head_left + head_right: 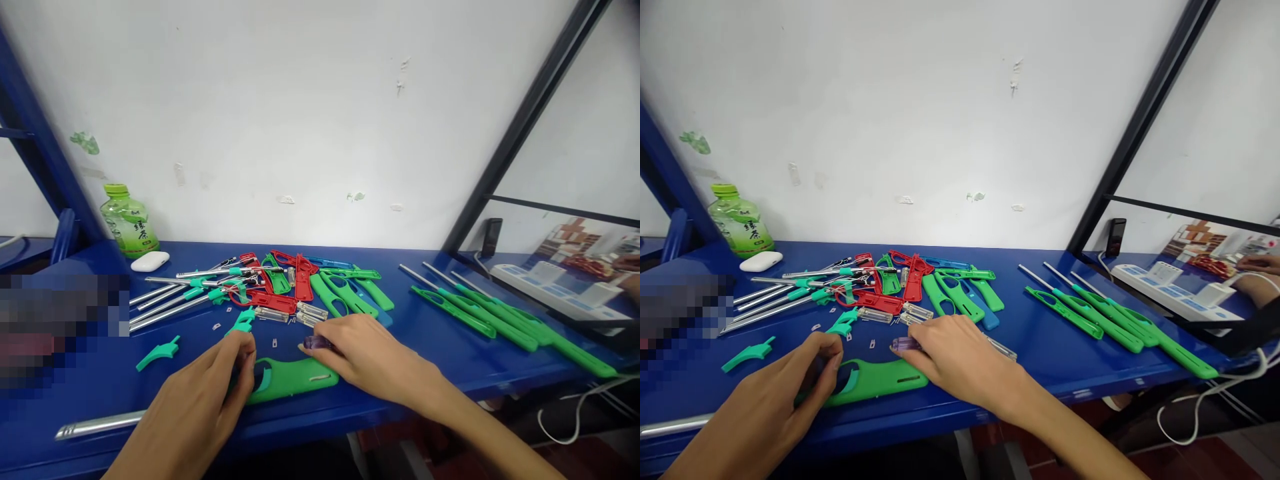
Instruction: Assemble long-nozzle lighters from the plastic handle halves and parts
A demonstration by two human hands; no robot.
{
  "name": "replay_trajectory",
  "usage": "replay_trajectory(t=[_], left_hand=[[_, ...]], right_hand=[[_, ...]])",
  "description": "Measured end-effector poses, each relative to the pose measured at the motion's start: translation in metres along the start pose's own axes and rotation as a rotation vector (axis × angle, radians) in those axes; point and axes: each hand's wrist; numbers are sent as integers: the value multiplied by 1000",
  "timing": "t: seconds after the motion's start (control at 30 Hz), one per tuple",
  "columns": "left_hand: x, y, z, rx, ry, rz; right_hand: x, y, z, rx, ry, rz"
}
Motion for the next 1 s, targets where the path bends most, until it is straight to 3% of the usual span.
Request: replay_trajectory(t=[0.13,0.33,0.47,0.67,1.0], left_hand=[[-1,0,1,-31,28,15],[2,2,-6,-126,-3,-56],[6,0,-20,-223,-115,51],[1,-9,-24,-192,-95,119],[-4,-13,-20,-127,-152,48]], right_hand=[[-1,-3,10,-11,-46,1],[-1,-8,18,-8,-112,12],[-4,-7,19,33,-161,30],[-7,-8,23,83,-207,61],[-7,-9,23,17,-185,-42]])
Point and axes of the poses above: each hand's wrist, its own y-axis towards the middle knuckle, its own x-axis out of the back of the hand, z = x × y, and after that the axes turned 9 degrees about x, right-handed
